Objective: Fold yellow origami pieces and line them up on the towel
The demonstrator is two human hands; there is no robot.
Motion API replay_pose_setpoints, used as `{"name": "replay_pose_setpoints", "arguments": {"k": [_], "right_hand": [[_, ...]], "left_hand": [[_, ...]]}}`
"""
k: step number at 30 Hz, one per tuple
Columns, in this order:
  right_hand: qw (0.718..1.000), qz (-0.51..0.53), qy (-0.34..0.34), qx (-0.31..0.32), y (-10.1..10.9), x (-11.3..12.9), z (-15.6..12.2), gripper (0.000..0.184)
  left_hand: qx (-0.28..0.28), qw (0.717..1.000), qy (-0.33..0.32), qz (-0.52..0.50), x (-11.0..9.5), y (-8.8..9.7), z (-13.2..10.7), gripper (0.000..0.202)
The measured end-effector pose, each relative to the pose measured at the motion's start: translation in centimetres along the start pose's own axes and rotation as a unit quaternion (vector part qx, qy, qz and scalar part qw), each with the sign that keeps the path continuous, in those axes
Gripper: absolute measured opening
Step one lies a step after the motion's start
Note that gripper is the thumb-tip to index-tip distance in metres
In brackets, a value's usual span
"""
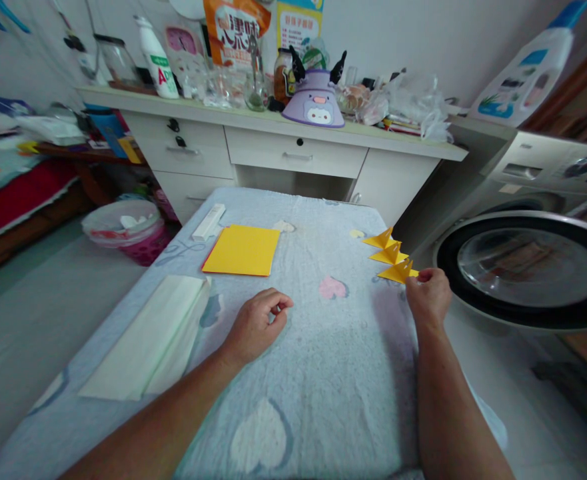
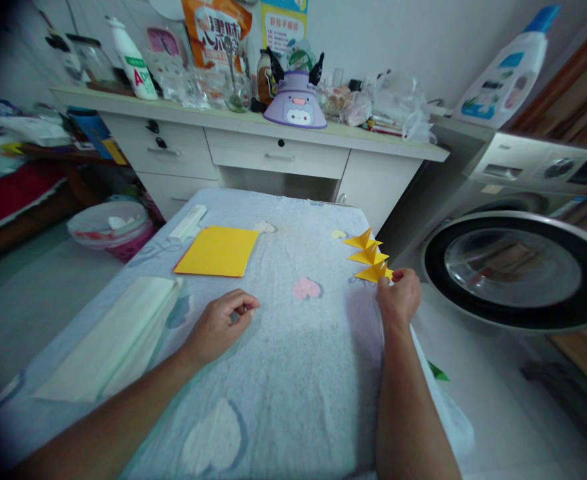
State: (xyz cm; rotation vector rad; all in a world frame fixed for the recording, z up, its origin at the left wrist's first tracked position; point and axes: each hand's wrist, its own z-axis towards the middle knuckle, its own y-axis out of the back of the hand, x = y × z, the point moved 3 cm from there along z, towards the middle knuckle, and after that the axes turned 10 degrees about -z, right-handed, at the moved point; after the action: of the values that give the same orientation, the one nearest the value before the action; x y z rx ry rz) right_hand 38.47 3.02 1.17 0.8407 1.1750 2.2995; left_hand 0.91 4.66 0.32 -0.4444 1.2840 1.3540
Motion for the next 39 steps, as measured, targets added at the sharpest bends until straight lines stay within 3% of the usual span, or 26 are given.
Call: {"name": "replay_pose_setpoints", "arguments": {"k": [2, 4, 8, 12, 30, 39], "right_hand": [[1.000, 0.017, 0.021, -0.015, 0.6, 1.2, -0.7, 0.017], [0.994, 0.069, 0.087, -0.018, 0.8, 3.3, -2.0, 0.017], [0.948, 0.120, 0.286, 0.075, -0.5, 7.8, -5.5, 0.018], [0.913, 0.116, 0.369, 0.132, -1.9, 9.7, -7.6, 0.014], [0.902, 0.074, 0.394, 0.161, -3.3, 9.3, -7.8, 0.021], [0.903, 0.077, 0.392, 0.158, -3.3, 9.3, -7.9, 0.019]], "left_hand": [[-0.002, 1.000, -0.001, 0.003, 0.0, 0.0, 0.0, 0.017], [-0.006, 1.000, -0.005, 0.005, -0.1, 0.1, 0.0, 0.017], [-0.015, 1.000, -0.011, 0.010, 0.0, 0.2, 0.1, 0.016], [-0.026, 0.999, -0.010, 0.020, 0.6, 0.4, 0.2, 0.017], [-0.022, 0.994, 0.017, 0.102, 1.2, 0.2, 0.3, 0.019], [-0.068, 0.983, 0.002, 0.171, 1.5, 0.8, 0.4, 0.014]]}}
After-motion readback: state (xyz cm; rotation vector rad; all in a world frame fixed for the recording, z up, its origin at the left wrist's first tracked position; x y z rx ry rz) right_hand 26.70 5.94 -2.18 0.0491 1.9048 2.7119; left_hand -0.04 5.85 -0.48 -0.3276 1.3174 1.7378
